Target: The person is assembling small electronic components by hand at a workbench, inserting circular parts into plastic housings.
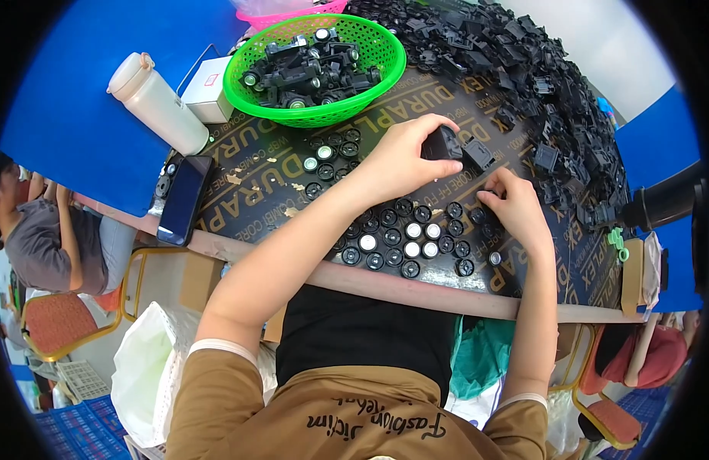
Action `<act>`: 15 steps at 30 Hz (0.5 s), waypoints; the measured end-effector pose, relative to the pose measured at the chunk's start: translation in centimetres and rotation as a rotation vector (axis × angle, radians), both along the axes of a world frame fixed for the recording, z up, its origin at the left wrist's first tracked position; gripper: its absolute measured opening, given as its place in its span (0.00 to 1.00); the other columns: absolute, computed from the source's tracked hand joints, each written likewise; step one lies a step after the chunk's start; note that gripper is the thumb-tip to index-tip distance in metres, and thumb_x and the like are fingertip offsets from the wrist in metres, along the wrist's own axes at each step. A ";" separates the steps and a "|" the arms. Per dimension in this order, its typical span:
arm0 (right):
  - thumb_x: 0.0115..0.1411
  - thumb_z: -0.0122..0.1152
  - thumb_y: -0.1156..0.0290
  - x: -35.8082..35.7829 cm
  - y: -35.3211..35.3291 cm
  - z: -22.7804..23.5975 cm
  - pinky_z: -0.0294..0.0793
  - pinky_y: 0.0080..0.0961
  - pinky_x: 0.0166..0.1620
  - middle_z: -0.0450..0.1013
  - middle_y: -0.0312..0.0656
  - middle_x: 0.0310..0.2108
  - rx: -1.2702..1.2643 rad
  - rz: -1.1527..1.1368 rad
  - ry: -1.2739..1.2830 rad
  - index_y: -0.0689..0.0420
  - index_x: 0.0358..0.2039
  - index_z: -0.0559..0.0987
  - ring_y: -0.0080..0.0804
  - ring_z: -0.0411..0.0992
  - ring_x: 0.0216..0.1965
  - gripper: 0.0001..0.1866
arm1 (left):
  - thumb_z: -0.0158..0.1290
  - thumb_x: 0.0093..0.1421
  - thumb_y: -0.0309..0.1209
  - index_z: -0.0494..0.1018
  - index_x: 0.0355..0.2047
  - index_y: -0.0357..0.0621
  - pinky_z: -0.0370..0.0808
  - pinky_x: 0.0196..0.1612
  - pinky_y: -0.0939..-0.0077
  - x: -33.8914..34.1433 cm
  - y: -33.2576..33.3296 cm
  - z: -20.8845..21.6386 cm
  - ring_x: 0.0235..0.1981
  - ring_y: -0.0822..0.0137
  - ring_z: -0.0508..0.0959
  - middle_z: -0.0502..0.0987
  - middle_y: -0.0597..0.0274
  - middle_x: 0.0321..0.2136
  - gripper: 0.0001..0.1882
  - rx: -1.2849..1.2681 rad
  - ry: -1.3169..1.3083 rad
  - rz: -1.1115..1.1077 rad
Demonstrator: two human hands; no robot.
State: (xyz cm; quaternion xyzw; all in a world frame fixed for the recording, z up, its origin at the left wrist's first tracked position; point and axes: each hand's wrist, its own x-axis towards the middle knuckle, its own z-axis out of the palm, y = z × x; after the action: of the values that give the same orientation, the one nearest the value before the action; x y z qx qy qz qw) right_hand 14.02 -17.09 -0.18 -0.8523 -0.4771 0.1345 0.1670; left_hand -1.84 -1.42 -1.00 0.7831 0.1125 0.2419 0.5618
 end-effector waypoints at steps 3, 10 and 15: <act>0.51 0.60 0.75 0.9 0.2 -0.8 0.68 0.21 0.32 0.73 0.39 0.23 0.412 0.016 0.267 0.63 0.34 0.77 0.26 0.70 0.27 0.09 | 0.64 0.43 0.35 0.70 0.41 0.39 0.72 0.37 0.71 0.1 -0.4 0.4 0.32 0.60 0.76 0.75 0.52 0.33 0.25 0.201 -0.055 0.051; 0.55 0.58 0.75 -0.1 4.8 4.0 0.49 0.09 0.19 0.66 0.23 0.19 0.789 -0.003 0.645 0.59 0.36 0.80 0.08 0.55 0.17 0.08 | 0.63 0.48 0.36 0.68 0.45 0.39 0.72 0.32 0.79 0.1 -0.4 -0.4 0.27 0.73 0.76 0.76 0.59 0.27 0.26 0.220 -0.146 0.146; 0.60 0.55 0.70 0.1 5.3 1.6 0.48 0.10 0.19 0.60 0.24 0.18 0.883 0.061 1.092 0.60 0.35 0.76 0.10 0.53 0.17 0.07 | 0.63 0.48 0.33 0.68 0.45 0.40 0.72 0.32 0.79 0.3 -0.3 0.1 0.28 0.73 0.76 0.76 0.60 0.28 0.25 0.176 -0.046 0.085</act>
State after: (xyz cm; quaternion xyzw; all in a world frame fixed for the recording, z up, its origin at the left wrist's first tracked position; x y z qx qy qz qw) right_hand 14.10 -11.80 1.41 -0.5017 -0.3587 0.3416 0.7092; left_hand -1.57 -1.76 -0.94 0.8182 0.1108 0.2925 0.4823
